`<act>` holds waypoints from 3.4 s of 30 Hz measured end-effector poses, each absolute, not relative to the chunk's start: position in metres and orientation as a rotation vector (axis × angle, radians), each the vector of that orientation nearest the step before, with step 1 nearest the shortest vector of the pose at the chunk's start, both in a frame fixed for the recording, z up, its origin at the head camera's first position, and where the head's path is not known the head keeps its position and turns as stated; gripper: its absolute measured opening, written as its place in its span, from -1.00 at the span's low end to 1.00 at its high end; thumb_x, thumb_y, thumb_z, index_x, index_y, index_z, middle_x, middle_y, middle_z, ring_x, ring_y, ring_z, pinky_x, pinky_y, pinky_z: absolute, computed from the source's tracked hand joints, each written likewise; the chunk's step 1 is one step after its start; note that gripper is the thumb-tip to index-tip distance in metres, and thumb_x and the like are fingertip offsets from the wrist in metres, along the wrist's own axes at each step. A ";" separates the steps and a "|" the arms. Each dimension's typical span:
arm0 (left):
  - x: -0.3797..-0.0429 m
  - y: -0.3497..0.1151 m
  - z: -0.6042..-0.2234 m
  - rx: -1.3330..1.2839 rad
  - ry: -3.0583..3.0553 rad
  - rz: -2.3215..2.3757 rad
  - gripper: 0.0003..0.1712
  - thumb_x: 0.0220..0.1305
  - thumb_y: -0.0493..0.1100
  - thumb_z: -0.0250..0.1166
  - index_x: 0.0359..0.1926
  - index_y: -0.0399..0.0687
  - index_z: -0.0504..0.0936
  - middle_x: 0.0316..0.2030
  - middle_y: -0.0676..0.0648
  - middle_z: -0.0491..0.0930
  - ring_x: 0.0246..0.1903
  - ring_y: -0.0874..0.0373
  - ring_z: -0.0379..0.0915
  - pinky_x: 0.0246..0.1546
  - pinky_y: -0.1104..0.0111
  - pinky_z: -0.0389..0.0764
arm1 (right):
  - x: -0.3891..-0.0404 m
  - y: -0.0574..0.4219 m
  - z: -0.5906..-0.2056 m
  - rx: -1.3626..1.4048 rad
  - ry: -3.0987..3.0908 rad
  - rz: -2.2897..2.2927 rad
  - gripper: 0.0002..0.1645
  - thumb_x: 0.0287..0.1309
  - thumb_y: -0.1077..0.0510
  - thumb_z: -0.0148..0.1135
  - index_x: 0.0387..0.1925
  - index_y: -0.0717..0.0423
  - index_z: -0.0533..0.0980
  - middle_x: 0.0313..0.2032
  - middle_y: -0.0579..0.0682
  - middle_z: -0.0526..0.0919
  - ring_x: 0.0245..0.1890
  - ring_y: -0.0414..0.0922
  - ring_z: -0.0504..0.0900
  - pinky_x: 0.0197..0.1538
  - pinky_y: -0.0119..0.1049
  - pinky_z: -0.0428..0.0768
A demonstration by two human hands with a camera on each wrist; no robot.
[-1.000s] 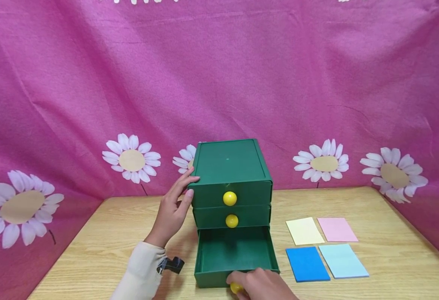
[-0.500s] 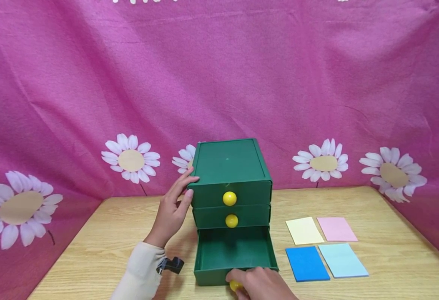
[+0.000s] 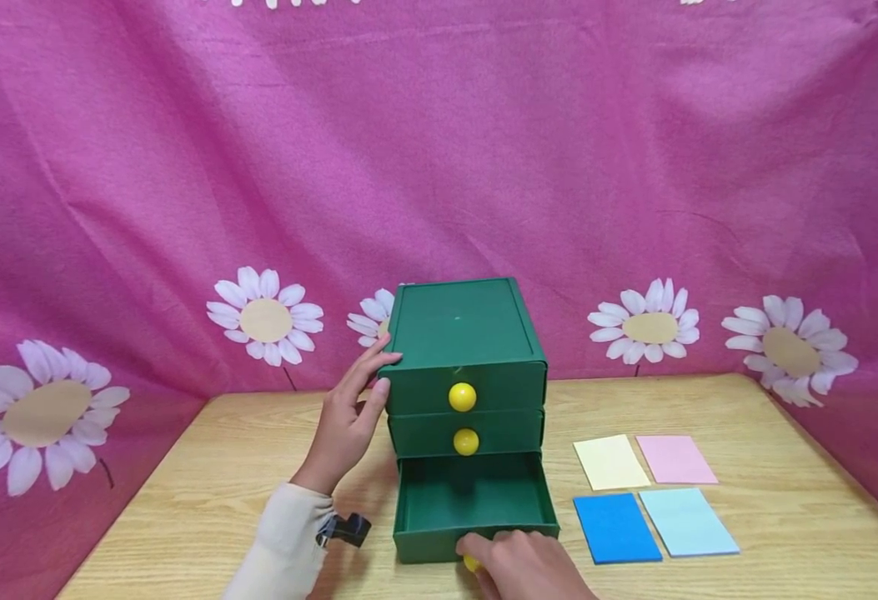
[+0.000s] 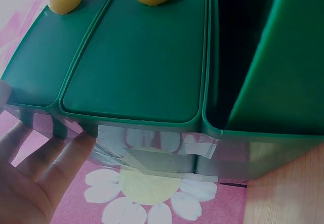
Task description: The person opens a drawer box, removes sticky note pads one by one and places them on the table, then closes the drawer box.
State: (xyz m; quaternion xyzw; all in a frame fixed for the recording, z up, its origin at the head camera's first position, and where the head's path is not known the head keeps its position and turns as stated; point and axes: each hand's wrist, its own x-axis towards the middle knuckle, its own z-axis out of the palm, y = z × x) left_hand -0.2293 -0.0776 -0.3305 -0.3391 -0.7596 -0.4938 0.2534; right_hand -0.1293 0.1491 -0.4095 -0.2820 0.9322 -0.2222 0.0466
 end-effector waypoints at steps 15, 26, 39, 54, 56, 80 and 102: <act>-0.229 -0.077 -0.328 -0.917 -2.068 -1.347 -0.63 0.40 -0.39 0.05 0.19 -0.20 0.48 0.36 -0.21 0.27 0.30 -0.05 0.27 -0.24 0.31 0.67 | -0.134 0.145 -0.405 -0.782 2.928 -0.611 -0.78 0.16 0.23 0.30 -0.14 -0.04 0.63 -0.72 -0.36 0.32 -0.71 -0.35 0.29 -0.55 -0.47 0.36; -0.229 -0.077 -0.330 -0.906 -2.073 -1.348 -0.63 0.41 -0.38 0.05 0.19 -0.19 0.49 0.36 -0.20 0.28 0.31 -0.06 0.26 -0.21 0.27 0.66 | -0.140 0.140 -0.407 -0.777 2.972 -0.617 -0.73 0.13 0.25 0.32 -0.12 -0.05 0.59 -0.72 -0.36 0.32 -0.70 -0.35 0.30 -0.54 -0.47 0.39; -0.228 -0.077 -0.330 -0.905 -2.076 -1.350 -0.63 0.40 -0.38 0.06 0.19 -0.20 0.48 0.37 -0.20 0.27 0.31 -0.05 0.25 -0.22 0.23 0.67 | -0.150 0.138 -0.404 -0.780 3.031 -0.567 -0.75 0.12 0.28 0.32 -0.20 -0.10 0.56 -0.69 -0.33 0.36 -0.68 -0.35 0.34 -0.58 -0.45 0.39; -0.259 -0.082 -0.359 -0.929 -2.069 -1.341 -0.61 0.47 -0.17 0.03 0.26 0.19 0.45 0.41 0.08 0.21 0.33 0.19 0.21 -0.31 0.37 0.66 | -0.164 0.134 -0.404 -0.795 3.182 -0.479 -0.76 0.07 0.28 0.35 -0.32 -0.12 0.52 -0.64 -0.29 0.43 -0.67 -0.30 0.35 -0.61 -0.41 0.33; -0.259 -0.082 -0.359 -0.938 -2.065 -1.339 -0.61 0.48 -0.15 0.02 0.26 0.20 0.44 0.42 0.08 0.20 0.32 0.19 0.22 -0.33 0.37 0.66 | -0.166 0.134 -0.404 -0.786 3.197 -0.478 -0.75 0.06 0.29 0.36 -0.33 -0.13 0.52 -0.63 -0.29 0.44 -0.67 -0.30 0.34 -0.61 -0.40 0.33; -0.231 -0.076 -0.332 -0.926 -2.047 -1.323 -0.64 0.40 -0.38 0.05 0.18 -0.20 0.48 0.35 -0.23 0.28 0.26 -0.05 0.32 -0.37 0.35 0.66 | -0.179 0.133 -0.409 -0.759 3.293 -0.532 -0.71 -0.02 0.32 0.41 -0.29 -0.11 0.61 -0.52 -0.24 0.59 -0.61 -0.24 0.45 -0.57 -0.36 0.43; -0.228 -0.078 -0.329 -0.909 -2.046 -1.333 -0.65 0.38 -0.42 0.06 0.15 -0.24 0.50 0.34 -0.25 0.30 0.28 -0.10 0.30 -0.25 0.19 0.68 | -0.186 0.135 -0.415 -0.835 3.295 -0.567 -0.72 0.02 0.34 0.37 -0.25 -0.06 0.62 -0.46 -0.21 0.64 -0.56 -0.26 0.49 -0.50 -0.34 0.51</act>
